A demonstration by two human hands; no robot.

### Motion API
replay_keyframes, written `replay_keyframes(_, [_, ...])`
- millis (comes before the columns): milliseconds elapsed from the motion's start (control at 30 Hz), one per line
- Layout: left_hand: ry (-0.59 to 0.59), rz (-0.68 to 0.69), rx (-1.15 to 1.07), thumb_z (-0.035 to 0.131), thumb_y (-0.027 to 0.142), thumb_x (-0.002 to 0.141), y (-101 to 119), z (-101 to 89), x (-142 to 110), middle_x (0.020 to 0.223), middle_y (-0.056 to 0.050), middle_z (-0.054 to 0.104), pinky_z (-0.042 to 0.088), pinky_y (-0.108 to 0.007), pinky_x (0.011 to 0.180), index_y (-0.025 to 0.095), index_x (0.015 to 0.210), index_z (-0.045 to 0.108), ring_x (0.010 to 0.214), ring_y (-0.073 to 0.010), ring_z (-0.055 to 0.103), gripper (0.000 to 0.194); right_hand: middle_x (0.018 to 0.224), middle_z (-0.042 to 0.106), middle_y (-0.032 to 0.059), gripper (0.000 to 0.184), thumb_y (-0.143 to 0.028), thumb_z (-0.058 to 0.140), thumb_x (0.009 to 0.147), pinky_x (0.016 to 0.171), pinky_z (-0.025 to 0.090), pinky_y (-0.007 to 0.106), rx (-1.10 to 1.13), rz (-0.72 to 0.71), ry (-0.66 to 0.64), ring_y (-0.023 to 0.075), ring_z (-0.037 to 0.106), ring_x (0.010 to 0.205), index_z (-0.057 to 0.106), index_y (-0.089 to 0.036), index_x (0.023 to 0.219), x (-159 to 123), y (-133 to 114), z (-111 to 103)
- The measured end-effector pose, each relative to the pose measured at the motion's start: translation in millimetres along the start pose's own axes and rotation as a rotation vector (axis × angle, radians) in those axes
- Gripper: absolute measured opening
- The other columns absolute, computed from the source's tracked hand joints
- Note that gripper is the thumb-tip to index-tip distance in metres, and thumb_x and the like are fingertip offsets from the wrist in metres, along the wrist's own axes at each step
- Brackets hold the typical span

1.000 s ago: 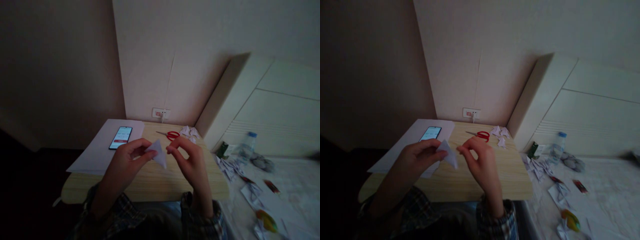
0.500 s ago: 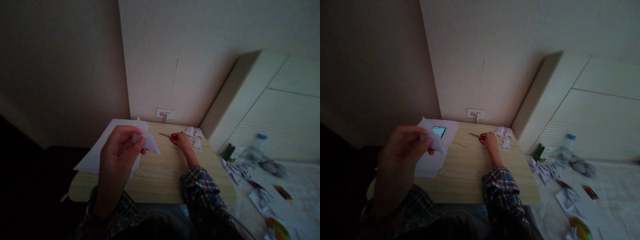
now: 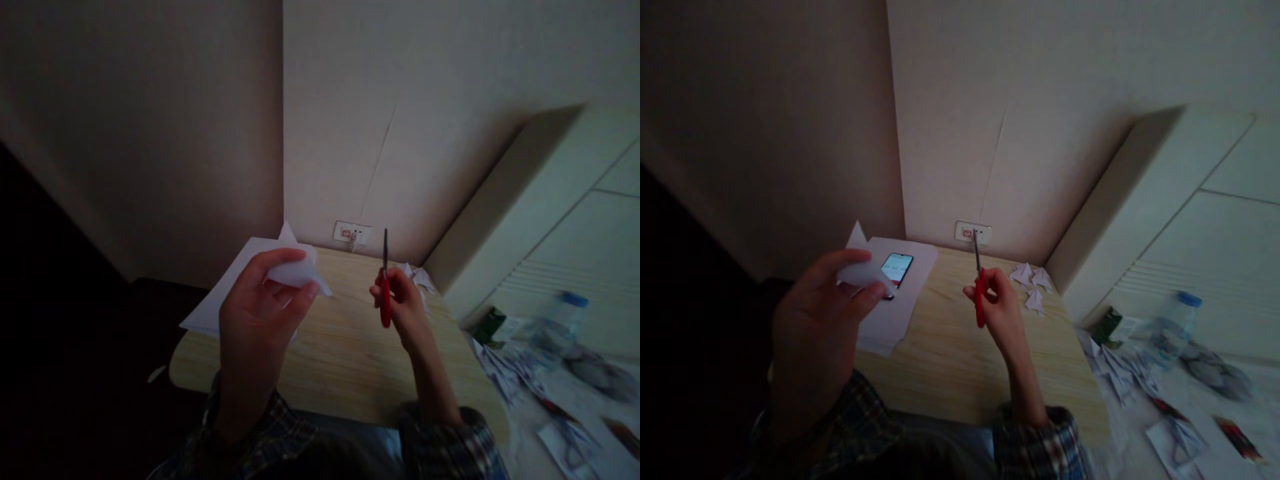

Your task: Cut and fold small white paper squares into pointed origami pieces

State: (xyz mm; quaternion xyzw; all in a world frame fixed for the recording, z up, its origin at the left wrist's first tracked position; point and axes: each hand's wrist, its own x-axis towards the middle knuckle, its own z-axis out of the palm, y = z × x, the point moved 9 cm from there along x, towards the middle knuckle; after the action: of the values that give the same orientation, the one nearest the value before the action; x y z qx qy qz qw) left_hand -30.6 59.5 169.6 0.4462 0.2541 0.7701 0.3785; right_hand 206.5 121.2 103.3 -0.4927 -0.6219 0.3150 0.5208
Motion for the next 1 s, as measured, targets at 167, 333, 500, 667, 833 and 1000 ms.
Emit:
replay_keyframes(167, [0.031,-0.019,0.059,0.084,0.006,0.07,-2.1,-3.7,0.7,0.081,0.003,0.078,0.064,-0.02,0.069,0.025,0.098,0.079,0.072,-0.0131,0.076,0.034,0.061,0.05,-0.0051,0.056,-0.08,0.052,0.082,0.038,0.041,0.023,0.258,-0.011,-0.198,0.0121,0.049,0.045,0.048,-0.024,0.079,-44.9,-32.4,51.3])
replay_keyframes(333, [0.023,-0.074,0.021,0.082,0.001,0.069,-7.9,-3.9,2.0,0.084,0.004,0.079,0.063,-0.016,0.07,0.024,0.094,0.079,0.073,-0.0111,0.075,0.035,0.074,0.052,0.0008,0.062,-0.085,0.045,0.082,0.054,0.049,0.03,0.294,-0.035,-0.409,0.0161,0.049,0.06,0.054,-0.024,0.083,-68.6,-48.3,75.8])
replay_keyframes(500, [-0.023,-0.123,0.054,0.079,0.0,0.068,-12.5,0.6,0.4,0.079,0.005,0.077,0.062,-0.017,0.067,0.026,0.093,0.078,0.072,-0.0122,0.075,0.037,0.077,0.052,0.0007,0.056,-0.081,0.044,0.087,0.059,0.047,0.031,0.189,-0.002,-0.536,0.0179,0.049,0.064,0.053,-0.026,0.083,-83.6,-61.9,68.0])
replay_keyframes(667, [-0.047,-0.118,0.07,0.078,0.0,0.066,-12.3,3.3,-2.4,0.08,0.004,0.076,0.061,-0.018,0.065,0.026,0.095,0.076,0.071,-0.0122,0.073,0.039,0.072,0.053,-0.0002,0.055,-0.079,0.044,0.088,0.056,0.043,0.031,0.055,0.04,-0.458,0.0181,0.051,0.062,0.05,-0.026,0.078,-82.5,-71.8,57.2])
replay_keyframes(833, [-0.076,-0.105,0.061,0.076,-0.004,0.065,-9.3,7.7,-2.0,0.079,0.005,0.074,0.059,-0.015,0.063,0.023,0.096,0.072,0.07,-0.0099,0.072,0.04,0.068,0.052,-0.0019,0.063,-0.085,0.04,0.085,0.056,0.037,0.03,-0.007,0.055,-0.476,0.0164,0.048,0.061,0.05,-0.024,0.075,-81.0,-72.6,58.2])
replay_keyframes(1000, [-0.111,-0.071,0.123,0.077,0.0,0.07,-7.0,10.6,-3.3,0.084,0.005,0.07,0.058,-0.015,0.064,0.022,0.094,0.069,0.071,-0.0088,0.069,0.034,0.071,0.05,-0.0022,0.062,-0.083,0.039,0.088,0.061,0.036,0.031,-0.023,0.139,-0.474,0.0165,0.046,0.065,0.05,-0.023,0.077,-81.3,-67.5,54.8])
